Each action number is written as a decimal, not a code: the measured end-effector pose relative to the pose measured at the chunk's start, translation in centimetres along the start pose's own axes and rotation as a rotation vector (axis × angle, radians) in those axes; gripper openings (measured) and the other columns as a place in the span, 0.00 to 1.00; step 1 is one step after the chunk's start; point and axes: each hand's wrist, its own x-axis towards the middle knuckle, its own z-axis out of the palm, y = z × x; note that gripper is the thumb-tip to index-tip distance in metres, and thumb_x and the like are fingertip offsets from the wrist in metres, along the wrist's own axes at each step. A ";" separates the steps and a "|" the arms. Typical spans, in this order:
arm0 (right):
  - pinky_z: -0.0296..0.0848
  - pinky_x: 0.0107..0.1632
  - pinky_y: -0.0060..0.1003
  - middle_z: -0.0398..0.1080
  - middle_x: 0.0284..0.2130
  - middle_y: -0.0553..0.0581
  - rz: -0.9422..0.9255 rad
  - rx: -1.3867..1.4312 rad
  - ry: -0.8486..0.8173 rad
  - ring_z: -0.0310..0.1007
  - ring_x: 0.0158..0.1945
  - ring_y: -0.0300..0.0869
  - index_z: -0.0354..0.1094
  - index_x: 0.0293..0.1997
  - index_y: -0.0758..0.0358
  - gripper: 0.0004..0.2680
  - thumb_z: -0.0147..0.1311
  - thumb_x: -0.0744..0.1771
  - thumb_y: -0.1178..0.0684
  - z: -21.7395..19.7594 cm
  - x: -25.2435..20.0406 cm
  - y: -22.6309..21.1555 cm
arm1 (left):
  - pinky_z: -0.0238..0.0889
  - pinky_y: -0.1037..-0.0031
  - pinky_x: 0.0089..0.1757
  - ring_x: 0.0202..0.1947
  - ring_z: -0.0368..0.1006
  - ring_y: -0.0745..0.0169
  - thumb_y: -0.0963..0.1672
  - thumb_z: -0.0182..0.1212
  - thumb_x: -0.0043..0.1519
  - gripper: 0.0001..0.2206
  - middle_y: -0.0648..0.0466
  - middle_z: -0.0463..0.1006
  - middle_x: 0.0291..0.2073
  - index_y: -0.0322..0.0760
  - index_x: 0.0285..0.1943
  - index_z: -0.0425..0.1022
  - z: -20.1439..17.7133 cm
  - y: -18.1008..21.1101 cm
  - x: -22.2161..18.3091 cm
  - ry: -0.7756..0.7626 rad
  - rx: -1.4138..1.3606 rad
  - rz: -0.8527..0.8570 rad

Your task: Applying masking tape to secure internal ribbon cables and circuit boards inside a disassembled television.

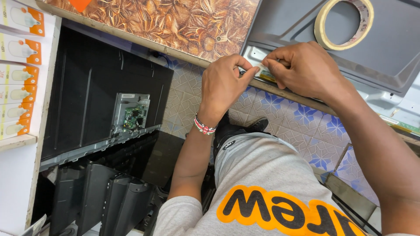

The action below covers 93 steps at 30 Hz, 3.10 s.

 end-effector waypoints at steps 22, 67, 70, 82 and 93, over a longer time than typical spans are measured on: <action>0.67 0.30 0.47 0.78 0.24 0.50 -0.045 -0.112 0.183 0.77 0.28 0.47 0.79 0.44 0.53 0.05 0.62 0.70 0.48 3.3 1.1 2.7 | 0.64 0.64 0.28 0.21 0.73 0.64 0.54 0.70 0.57 0.12 0.65 0.72 0.15 0.53 0.29 0.76 0.2 0.3 0.8 -0.040 0.070 -0.029; 0.58 0.51 0.58 0.73 0.54 0.65 -0.206 -0.111 0.607 0.65 0.58 0.62 0.78 0.59 0.61 0.15 0.45 0.69 0.63 -1.2 -6.1 12.9 | 0.51 0.78 0.27 0.18 0.50 0.77 0.51 0.64 0.63 0.11 0.67 0.56 0.14 0.44 0.35 0.76 0.8 4.5 -2.4 0.306 -0.354 -0.081; 0.55 0.58 0.66 0.64 0.61 0.65 -0.184 -0.287 0.635 0.56 0.65 0.64 0.76 0.59 0.59 0.11 0.53 0.71 0.61 0.1 -5.7 13.3 | 0.51 0.80 0.25 0.17 0.51 0.78 0.51 0.63 0.64 0.12 0.67 0.55 0.13 0.42 0.36 0.75 1.7 6.9 -2.5 0.236 -0.404 0.105; 0.67 0.62 0.55 0.76 0.40 0.60 -0.267 0.530 0.745 0.73 0.54 0.56 0.77 0.50 0.63 0.06 0.58 0.70 0.57 1.4 -12.7 8.8 | 0.72 0.56 0.55 0.56 0.74 0.46 0.48 0.66 0.65 0.23 0.45 0.71 0.58 0.38 0.68 0.68 3.6 12.5 -5.0 0.159 -0.564 0.474; 0.76 0.49 0.44 0.79 0.33 0.58 -0.284 0.221 1.090 0.79 0.40 0.51 0.81 0.46 0.67 0.05 0.66 0.67 0.62 2.8 -15.3 7.2 | 0.74 0.63 0.46 0.46 0.81 0.48 0.41 0.68 0.61 0.20 0.41 0.82 0.47 0.27 0.63 0.74 5.7 13.0 -7.5 -0.034 -0.678 0.457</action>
